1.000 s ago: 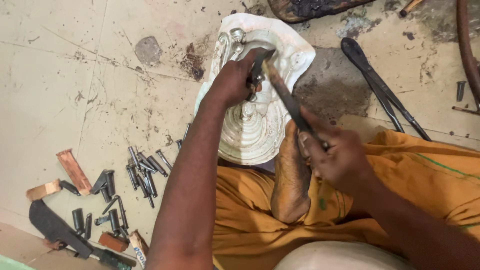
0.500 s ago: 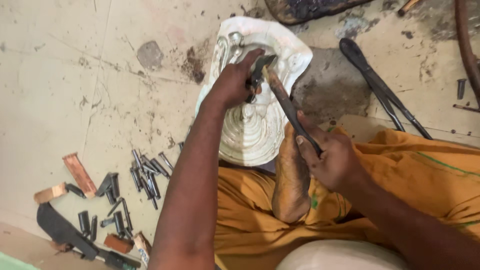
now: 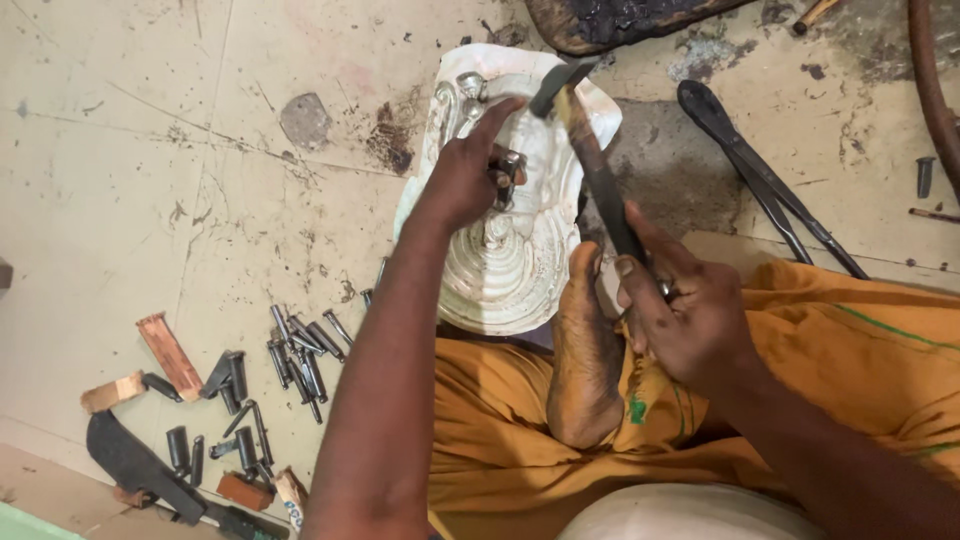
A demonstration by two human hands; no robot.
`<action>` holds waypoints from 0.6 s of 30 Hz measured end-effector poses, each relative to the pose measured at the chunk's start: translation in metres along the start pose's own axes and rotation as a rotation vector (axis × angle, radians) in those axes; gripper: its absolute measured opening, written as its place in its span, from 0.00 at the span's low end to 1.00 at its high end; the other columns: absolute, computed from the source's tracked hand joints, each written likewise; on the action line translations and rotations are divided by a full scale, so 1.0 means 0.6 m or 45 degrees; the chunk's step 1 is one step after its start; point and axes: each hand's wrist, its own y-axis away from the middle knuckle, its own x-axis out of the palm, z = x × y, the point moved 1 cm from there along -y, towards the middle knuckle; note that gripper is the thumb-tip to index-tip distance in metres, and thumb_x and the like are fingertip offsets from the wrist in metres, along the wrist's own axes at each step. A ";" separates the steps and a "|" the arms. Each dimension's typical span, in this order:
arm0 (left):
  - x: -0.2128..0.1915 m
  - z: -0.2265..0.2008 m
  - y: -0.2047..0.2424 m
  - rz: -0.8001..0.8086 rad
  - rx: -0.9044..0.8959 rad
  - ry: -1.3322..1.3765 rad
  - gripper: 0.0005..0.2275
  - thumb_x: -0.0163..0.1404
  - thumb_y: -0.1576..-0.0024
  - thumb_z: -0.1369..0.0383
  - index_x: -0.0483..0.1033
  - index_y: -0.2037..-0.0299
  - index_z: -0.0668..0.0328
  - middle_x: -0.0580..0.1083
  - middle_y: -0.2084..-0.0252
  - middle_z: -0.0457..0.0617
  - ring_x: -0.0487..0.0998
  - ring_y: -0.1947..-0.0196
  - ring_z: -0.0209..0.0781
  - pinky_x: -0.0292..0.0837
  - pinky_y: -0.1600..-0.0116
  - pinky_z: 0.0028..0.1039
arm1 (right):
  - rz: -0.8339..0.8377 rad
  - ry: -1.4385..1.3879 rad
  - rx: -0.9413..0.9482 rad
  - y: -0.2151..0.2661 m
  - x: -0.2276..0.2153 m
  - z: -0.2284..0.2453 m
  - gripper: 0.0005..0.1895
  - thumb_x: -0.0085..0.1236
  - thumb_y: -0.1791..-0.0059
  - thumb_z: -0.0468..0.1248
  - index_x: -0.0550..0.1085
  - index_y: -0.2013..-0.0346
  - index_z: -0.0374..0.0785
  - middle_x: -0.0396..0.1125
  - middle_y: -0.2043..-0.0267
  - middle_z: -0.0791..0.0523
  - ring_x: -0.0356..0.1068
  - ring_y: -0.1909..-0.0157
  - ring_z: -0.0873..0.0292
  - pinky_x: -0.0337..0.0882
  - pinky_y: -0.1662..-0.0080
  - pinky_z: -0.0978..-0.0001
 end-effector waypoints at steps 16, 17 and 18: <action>0.008 0.001 -0.007 -0.006 -0.033 -0.357 0.41 0.61 0.47 0.75 0.50 0.26 0.34 0.80 0.65 0.55 0.83 0.67 0.52 0.77 0.60 0.43 | -0.063 0.051 0.074 -0.014 0.012 -0.024 0.26 0.46 0.44 0.33 0.65 0.29 0.47 0.74 0.67 0.53 0.67 0.84 0.67 0.70 0.80 0.72; 0.012 0.006 0.000 0.020 -0.070 -0.373 0.41 0.60 0.46 0.75 0.49 0.26 0.34 0.80 0.64 0.55 0.83 0.67 0.52 0.78 0.60 0.43 | -0.191 -0.004 -0.180 -0.011 0.015 -0.026 0.24 0.45 0.42 0.33 0.63 0.29 0.44 0.73 0.67 0.55 0.68 0.82 0.70 0.70 0.78 0.75; 0.012 0.007 0.002 0.022 -0.069 -0.378 0.40 0.60 0.46 0.75 0.50 0.26 0.34 0.80 0.65 0.56 0.83 0.67 0.53 0.77 0.59 0.43 | -0.320 -0.057 -0.447 -0.010 0.013 -0.025 0.22 0.44 0.40 0.34 0.62 0.29 0.42 0.72 0.68 0.56 0.69 0.80 0.73 0.70 0.76 0.78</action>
